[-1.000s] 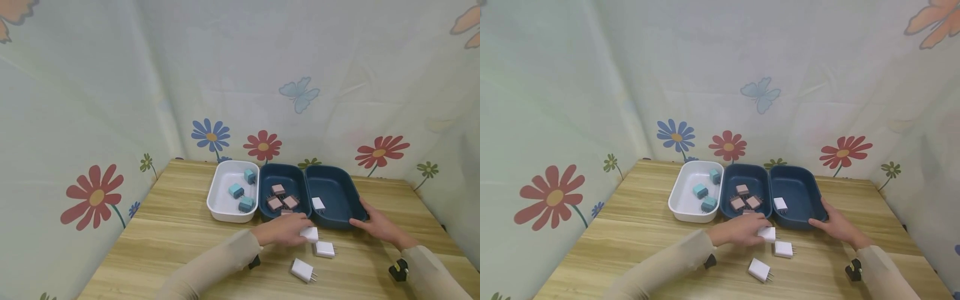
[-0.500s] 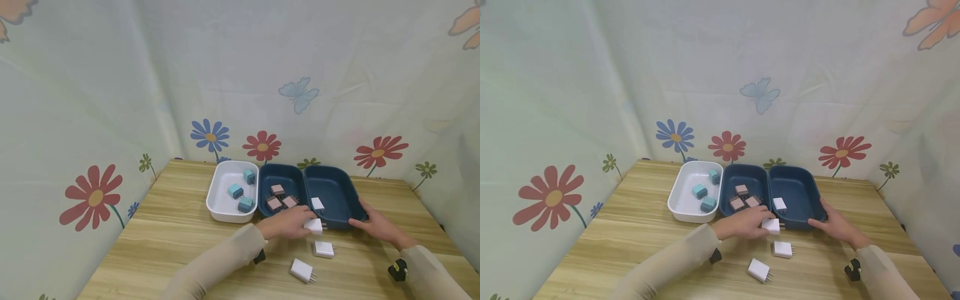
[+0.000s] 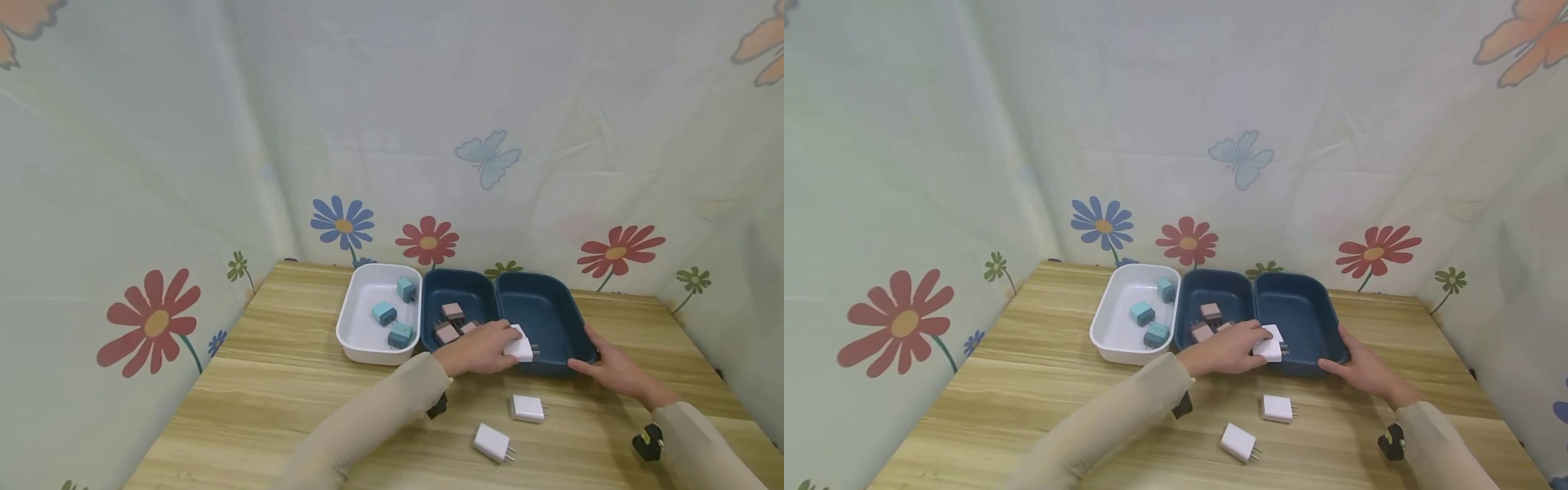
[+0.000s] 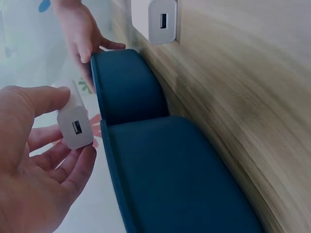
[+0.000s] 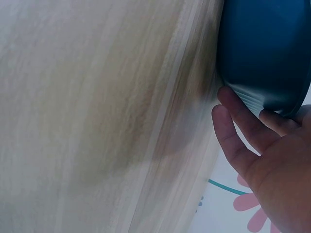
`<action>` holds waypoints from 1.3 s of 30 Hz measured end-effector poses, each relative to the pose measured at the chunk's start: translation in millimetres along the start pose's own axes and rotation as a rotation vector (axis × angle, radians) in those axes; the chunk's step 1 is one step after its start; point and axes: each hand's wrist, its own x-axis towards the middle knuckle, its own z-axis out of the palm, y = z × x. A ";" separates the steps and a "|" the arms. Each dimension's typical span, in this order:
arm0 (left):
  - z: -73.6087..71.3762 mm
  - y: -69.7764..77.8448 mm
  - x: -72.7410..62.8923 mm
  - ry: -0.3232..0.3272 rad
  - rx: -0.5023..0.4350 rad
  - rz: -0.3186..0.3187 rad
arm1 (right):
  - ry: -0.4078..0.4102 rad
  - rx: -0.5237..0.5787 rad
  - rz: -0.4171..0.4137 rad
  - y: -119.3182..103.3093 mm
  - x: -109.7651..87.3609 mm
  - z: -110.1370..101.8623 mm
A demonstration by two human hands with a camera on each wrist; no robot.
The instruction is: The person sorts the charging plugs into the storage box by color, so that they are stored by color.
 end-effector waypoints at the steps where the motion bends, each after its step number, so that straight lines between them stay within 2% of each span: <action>1: 1.0 0.0 2.7 0.010 -0.001 -0.003 | 0.001 -0.002 0.001 0.4 -0.2 -0.1; 9: 9.2 2.8 22.4 0.040 -0.028 -0.071 | 0.002 0.004 -0.001 0.2 -0.2 -0.6; 15: 13.3 5.7 32.3 0.063 -0.050 -0.110 | 0.003 0.009 0.000 1.7 1.3 -0.7; 19: 16.3 7.6 38.2 0.072 -0.042 -0.126 | 0.006 0.025 -0.005 2.9 1.5 -1.2; 25: 20.9 8.8 44.0 0.051 -0.010 -0.127 | 0.010 0.032 -0.013 3.9 1.3 -1.3; 28: 21.7 7.2 42.8 0.044 -0.027 -0.128 | 0.007 0.042 -0.019 2.0 1.1 -0.3; 32: 18.9 3.6 36.8 0.068 -0.061 -0.102 | 0.010 0.039 -0.019 1.0 0.7 0.4; 36: 10.1 -0.5 21.7 0.090 -0.086 -0.057 | 0.012 0.027 -0.011 2.4 0.7 0.5; 39: 0.7 -1.0 3.2 0.070 -0.086 -0.008 | 0.012 0.020 -0.007 3.6 0.4 0.2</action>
